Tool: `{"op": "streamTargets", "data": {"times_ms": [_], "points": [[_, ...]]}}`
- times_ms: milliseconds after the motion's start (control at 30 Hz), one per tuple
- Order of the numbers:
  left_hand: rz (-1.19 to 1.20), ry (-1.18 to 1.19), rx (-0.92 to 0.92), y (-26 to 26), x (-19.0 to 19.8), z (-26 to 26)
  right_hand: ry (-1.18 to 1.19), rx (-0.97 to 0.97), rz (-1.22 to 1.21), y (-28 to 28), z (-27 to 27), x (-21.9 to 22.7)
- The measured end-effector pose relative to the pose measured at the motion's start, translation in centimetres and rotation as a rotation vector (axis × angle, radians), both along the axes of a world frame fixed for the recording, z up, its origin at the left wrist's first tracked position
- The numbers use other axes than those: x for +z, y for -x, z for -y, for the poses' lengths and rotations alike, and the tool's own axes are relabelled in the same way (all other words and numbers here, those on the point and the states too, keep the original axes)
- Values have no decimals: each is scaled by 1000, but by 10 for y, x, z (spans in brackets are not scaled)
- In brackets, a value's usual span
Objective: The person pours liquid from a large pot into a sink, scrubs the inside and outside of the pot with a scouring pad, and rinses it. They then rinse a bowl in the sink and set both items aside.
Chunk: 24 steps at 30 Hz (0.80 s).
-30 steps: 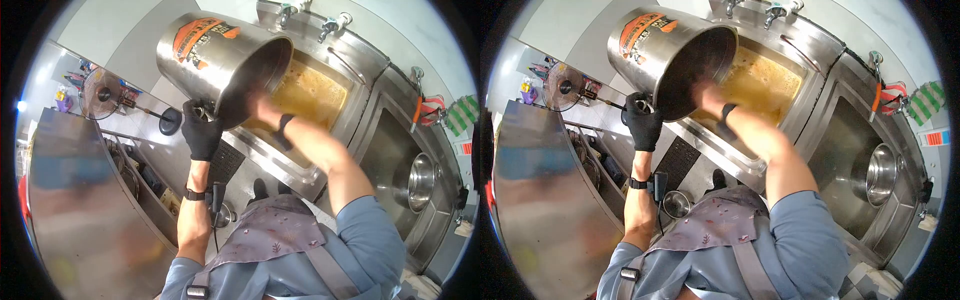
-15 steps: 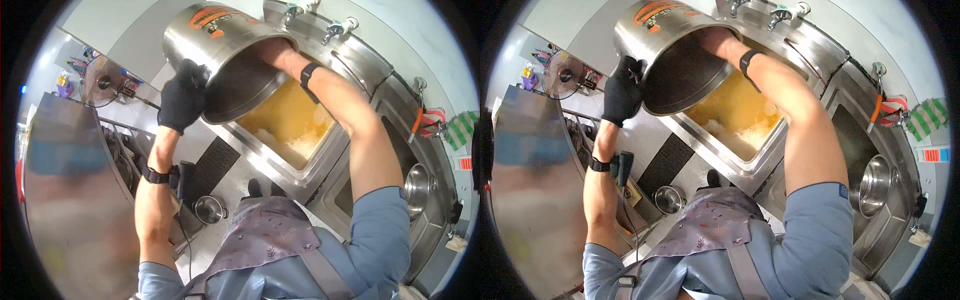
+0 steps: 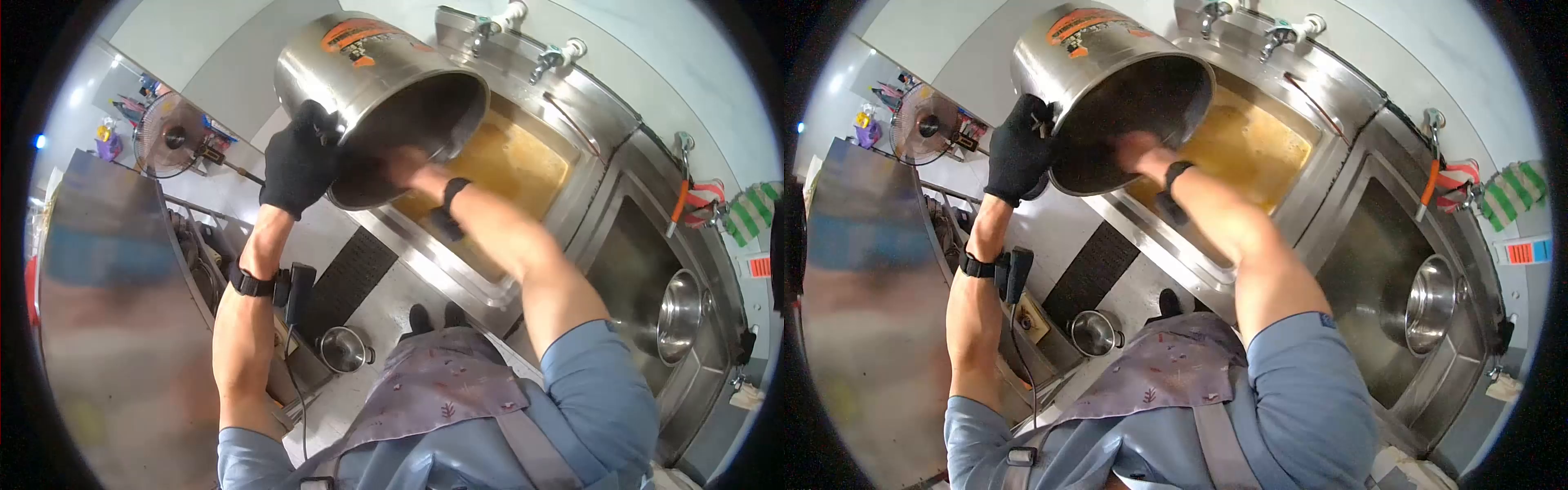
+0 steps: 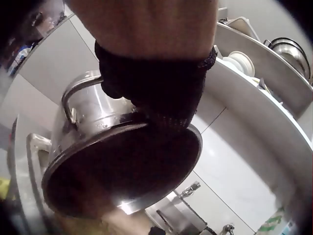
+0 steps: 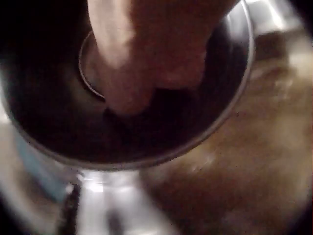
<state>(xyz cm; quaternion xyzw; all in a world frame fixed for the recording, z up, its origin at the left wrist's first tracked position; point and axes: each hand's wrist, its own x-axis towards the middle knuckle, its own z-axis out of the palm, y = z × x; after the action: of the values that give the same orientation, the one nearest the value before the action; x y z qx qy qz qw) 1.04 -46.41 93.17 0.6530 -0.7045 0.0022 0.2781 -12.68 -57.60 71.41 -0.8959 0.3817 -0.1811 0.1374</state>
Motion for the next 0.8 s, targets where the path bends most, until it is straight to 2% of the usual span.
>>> {"op": "streamTargets", "data": {"times_ms": [33,100,167,233,300,333,400,467,533,633,700,767,800], "points": [[-41,-2,27,-9,-1,1,166,-44,-120,21,32,-9],[-41,8,-46,-11,-3,-6,268,-152,-182,38,90,5],[-85,-15,-53,-4,2,-9,240,-208,-85,16,137,22],[-98,-17,9,3,9,-9,165,-236,-6,-19,155,25],[-129,-74,-28,4,14,-15,51,-181,86,-60,143,18],[-70,-59,-52,4,12,-16,-23,-122,155,-77,126,15],[-28,-63,-80,5,8,-21,-235,81,380,-91,78,16],[-102,0,-147,4,8,-22,-469,280,549,-73,33,31],[-84,39,-162,-3,6,-23,-563,345,465,-51,9,35],[-100,36,-128,-14,-1,-23,-163,141,-344,-1,33,26],[-104,6,-98,-14,-4,-24,196,1,-588,8,86,0],[-131,0,-74,-2,-9,-26,149,-246,-37,7,103,2],[-128,5,-86,0,-11,-22,90,-221,-26,-3,83,3]]}}
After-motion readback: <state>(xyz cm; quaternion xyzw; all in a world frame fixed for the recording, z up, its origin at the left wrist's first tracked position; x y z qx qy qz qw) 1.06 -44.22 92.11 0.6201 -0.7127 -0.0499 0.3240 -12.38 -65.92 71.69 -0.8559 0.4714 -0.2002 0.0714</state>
